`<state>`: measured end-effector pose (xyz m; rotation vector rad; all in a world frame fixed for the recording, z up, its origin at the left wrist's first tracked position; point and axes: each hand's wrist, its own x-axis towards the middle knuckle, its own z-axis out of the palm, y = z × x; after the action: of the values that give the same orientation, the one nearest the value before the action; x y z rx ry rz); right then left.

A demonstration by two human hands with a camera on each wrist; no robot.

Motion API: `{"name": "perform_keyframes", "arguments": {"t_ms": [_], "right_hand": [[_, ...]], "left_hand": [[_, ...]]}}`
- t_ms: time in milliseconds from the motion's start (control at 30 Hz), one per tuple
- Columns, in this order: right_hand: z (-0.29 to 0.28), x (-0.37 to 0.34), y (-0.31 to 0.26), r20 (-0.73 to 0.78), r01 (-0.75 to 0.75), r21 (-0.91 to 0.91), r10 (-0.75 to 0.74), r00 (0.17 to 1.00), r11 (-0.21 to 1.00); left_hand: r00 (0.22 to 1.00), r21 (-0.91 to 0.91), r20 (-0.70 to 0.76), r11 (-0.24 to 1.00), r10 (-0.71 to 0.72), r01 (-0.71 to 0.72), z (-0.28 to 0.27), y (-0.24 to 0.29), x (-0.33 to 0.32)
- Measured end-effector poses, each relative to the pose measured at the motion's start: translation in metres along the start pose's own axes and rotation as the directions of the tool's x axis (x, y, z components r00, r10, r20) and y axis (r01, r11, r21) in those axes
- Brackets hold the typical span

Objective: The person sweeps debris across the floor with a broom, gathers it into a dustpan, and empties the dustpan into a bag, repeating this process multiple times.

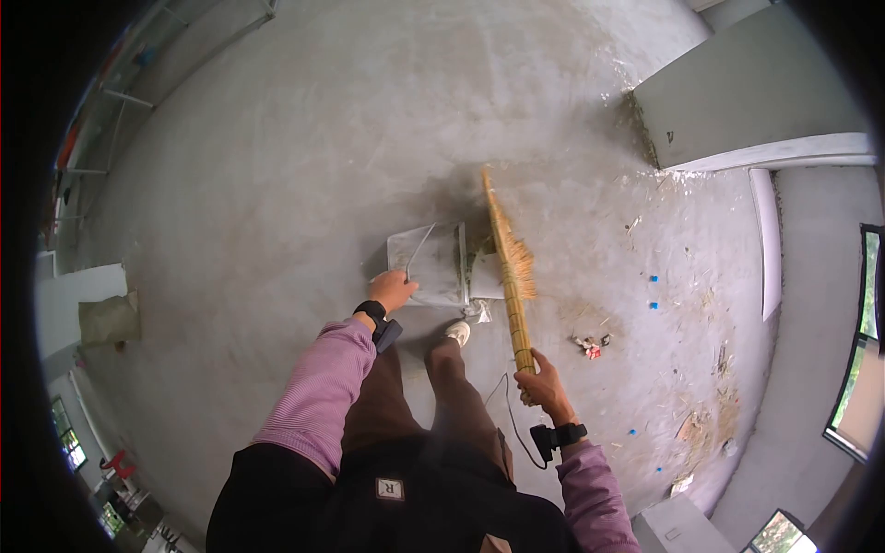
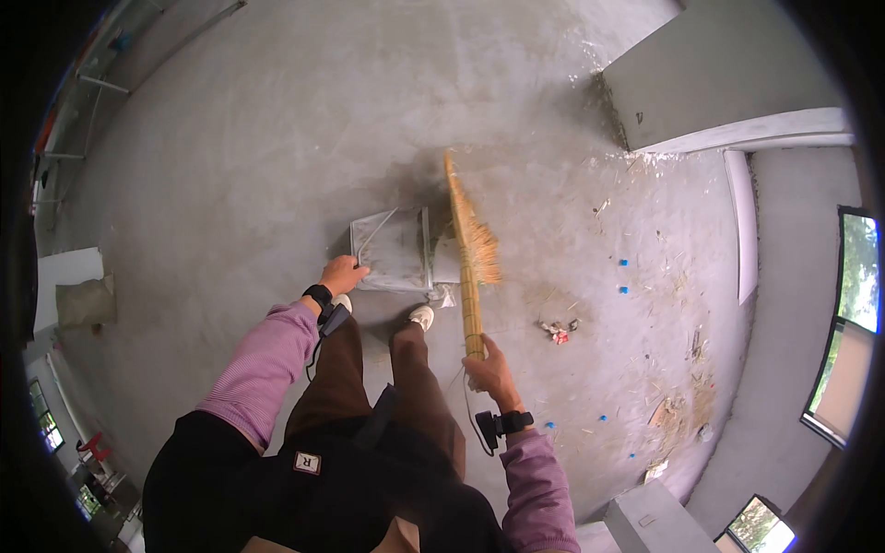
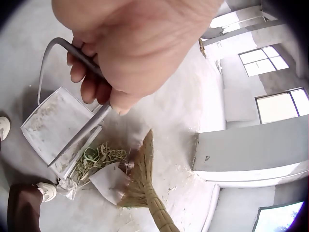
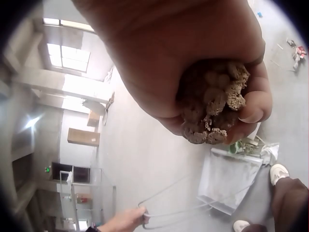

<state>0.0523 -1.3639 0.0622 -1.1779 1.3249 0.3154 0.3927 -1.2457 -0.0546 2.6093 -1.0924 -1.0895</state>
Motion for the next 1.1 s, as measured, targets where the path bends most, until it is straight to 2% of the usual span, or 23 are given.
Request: {"name": "perform_keyframes", "arguments": {"t_ms": [100, 133, 267, 367, 400, 533, 633, 767, 933, 1100], "right_hand": [[0.006, -0.011, -0.008, 0.094, 0.013, 0.134, -0.026, 0.995, 0.991], [0.008, -0.016, -0.010, 0.125, -0.028, 0.167, 0.007, 0.992, 0.985], [0.021, -0.040, -0.018, 0.200, -0.029, 0.209, -0.014, 0.980, 0.977], [0.025, -0.054, -0.017, 0.273, -0.100, 0.411, -0.017, 0.962, 0.906], [0.025, -0.058, -0.014, 0.280, -0.098, 0.403, -0.020, 0.960, 0.910], [0.025, -0.076, -0.003, 0.215, -0.094, 0.441, -0.003, 0.977, 0.893], [0.017, -0.089, -0.007, 0.129, -0.090, 0.330, 0.049, 0.990, 0.940], [-0.006, -0.097, -0.006, 0.157, -0.151, 0.520, 0.079, 0.984, 0.841], [-0.008, -0.105, 0.002, 0.026, -0.085, 0.464, 0.082, 0.996, 0.882], [-0.004, -0.113, -0.003, -0.008, -0.085, 0.594, 0.111, 0.994, 0.800]], "left_hand": [[1.000, -0.006, 0.007, 1.000, -0.012, 0.012, -0.003, 0.004, -0.002], [1.000, -0.011, 0.010, 1.000, -0.015, 0.015, -0.004, 0.006, -0.002], [1.000, -0.010, 0.002, 1.000, 0.016, -0.016, -0.002, -0.002, -0.004], [1.000, -0.005, 0.002, 1.000, 0.025, -0.025, -0.003, -0.003, -0.004], [1.000, 0.000, -0.002, 1.000, 0.023, -0.023, 0.000, -0.005, -0.003], [0.999, 0.004, -0.030, 0.999, 0.037, -0.037, 0.005, -0.008, -0.003], [0.999, -0.025, -0.020, 0.999, 0.046, -0.046, 0.005, -0.006, -0.006], [0.998, -0.038, -0.011, 0.998, 0.054, -0.054, 0.009, -0.011, -0.002], [0.996, -0.005, -0.036, 0.996, 0.088, -0.088, -0.002, -0.007, -0.010], [0.997, -0.038, -0.034, 0.997, 0.070, -0.071, -0.005, -0.026, -0.007]]}}
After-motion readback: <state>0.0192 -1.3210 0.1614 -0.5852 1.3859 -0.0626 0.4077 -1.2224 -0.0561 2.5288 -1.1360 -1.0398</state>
